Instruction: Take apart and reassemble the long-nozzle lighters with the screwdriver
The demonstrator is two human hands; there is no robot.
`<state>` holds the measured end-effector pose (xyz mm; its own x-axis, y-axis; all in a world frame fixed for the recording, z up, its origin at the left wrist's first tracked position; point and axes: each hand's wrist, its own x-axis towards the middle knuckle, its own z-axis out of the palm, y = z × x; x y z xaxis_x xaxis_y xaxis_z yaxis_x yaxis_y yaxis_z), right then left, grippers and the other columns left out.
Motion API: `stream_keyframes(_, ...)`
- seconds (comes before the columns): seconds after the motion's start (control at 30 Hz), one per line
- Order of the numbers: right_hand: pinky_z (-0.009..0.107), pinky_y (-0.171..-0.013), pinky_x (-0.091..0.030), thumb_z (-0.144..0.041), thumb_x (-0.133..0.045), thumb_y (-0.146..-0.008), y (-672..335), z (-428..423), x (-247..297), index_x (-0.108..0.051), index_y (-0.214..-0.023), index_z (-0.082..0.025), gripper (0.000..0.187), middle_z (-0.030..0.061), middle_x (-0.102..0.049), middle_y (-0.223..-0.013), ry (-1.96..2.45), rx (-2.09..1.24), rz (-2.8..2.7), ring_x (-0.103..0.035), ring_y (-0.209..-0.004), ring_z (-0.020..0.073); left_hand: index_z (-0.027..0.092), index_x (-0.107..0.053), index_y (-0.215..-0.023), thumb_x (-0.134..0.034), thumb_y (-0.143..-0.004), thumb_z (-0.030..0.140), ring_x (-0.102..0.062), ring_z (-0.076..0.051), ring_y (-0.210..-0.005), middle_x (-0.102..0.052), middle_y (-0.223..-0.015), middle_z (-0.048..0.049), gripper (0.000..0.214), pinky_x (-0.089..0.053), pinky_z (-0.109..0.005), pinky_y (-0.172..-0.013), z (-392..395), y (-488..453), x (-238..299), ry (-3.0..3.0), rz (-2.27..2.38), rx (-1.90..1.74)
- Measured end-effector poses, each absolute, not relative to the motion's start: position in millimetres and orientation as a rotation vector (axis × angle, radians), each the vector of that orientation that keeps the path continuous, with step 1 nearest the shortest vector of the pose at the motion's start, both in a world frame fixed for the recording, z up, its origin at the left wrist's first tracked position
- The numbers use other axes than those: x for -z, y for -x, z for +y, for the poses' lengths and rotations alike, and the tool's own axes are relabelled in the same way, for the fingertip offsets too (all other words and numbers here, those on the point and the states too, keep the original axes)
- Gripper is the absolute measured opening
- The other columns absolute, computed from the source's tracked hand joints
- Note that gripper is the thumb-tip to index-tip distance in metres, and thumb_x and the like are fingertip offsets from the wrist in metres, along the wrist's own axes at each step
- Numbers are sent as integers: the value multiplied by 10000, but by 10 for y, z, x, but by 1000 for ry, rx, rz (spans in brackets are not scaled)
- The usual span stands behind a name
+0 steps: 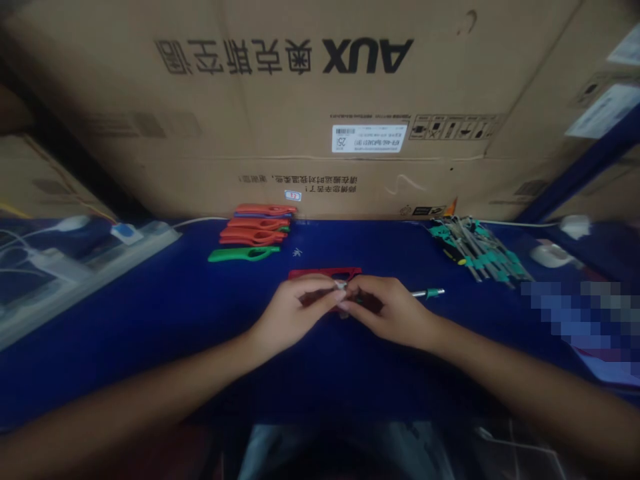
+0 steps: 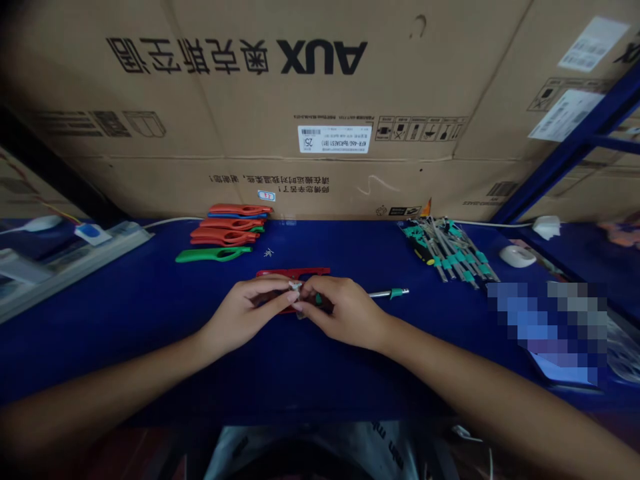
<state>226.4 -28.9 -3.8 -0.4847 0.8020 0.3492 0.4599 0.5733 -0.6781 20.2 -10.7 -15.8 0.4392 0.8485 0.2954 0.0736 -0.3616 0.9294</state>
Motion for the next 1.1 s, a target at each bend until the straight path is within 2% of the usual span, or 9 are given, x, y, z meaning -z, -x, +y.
stream_keyframes(0.13,227,-695,-466,-266,-601,-933,-2324,-285,20,-633,-959,-193,83,7,-684,-862,941,-562,-2242,-618,-731,102,166,-750,-962,-708,-871,297,-716,-175,-872,-752,-980,-58,164,-581,-275,-819,-100,-195,137,-1613,788,-1004)
stream_keyframes(0.23,250,-738,-477,-279,-610,-919,-2397,-269,15,-624,-1052,-208,152,32,-670,-1042,917,-389,-2430,-646,-873,132,153,-714,-976,-668,-898,332,-701,-151,-840,-751,-947,-55,200,-568,-266,-833,-72,-189,99,-1557,831,-988)
stream_keyframes(0.43,252,-620,-423,-247,-543,-955,-2487,-198,89,-626,-1055,-220,132,23,-648,-1047,909,-157,-2654,-623,-786,121,155,-642,-954,-577,-948,440,-613,-106,-657,-628,-738,6,293,-526,-228,-640,9,-146,71,-1459,922,-889)
stream_keyframes(0.53,252,-640,-433,-240,-522,-965,-2480,-190,91,-631,-1003,-218,118,21,-648,-1014,921,-301,-2628,-617,-776,118,143,-657,-930,-604,-923,457,-559,-95,-589,-582,-699,17,318,-477,-216,-553,28,-109,70,-1488,940,-710)
stream_keyframes(0.63,257,-689,-461,-229,-548,-944,-2463,-189,70,-635,-967,-209,92,30,-639,-967,923,-499,-2499,-608,-794,125,137,-672,-908,-605,-915,441,-549,-95,-595,-598,-712,7,311,-467,-220,-554,41,-79,69,-1564,929,-575)
stream_keyframes(0.8,229,-562,-431,-214,-601,-902,-2439,-171,74,-637,-897,-184,47,14,-593,-866,932,-755,-2232,-483,-582,71,140,-678,-981,-557,-938,418,-554,-105,-627,-621,-753,-4,306,-477,-235,-596,59,-45,88,-1638,932,-491)
stream_keyframes(0.87,223,-535,-417,-239,-613,-899,-2440,-157,94,-635,-891,-177,67,15,-598,-868,955,-856,-2162,-481,-561,62,142,-675,-1013,-547,-943,421,-551,-106,-630,-626,-760,-6,314,-470,-232,-596,62,-34,95,-1667,923,-473)
stream_keyframes(1.03,214,-482,-349,-338,-630,-902,-2468,-111,156,-612,-893,-174,166,-48,-541,-647,1012,-1142,-2031,-432,-506,66,143,-680,-991,-522,-959,454,-536,-104,-622,-626,-781,-11,349,-427,-211,-548,54,-25,72,-1724,891,-412)
stream_keyframes(1.1,216,-510,-379,-365,-639,-897,-2478,-95,174,-604,-889,-170,199,-36,-568,-678,1009,-1224,-1988,-466,-537,69,144,-679,-979,-509,-965,466,-519,-100,-604,-611,-757,-3,364,-406,-205,-529,49,-26,55,-1746,893,-403)
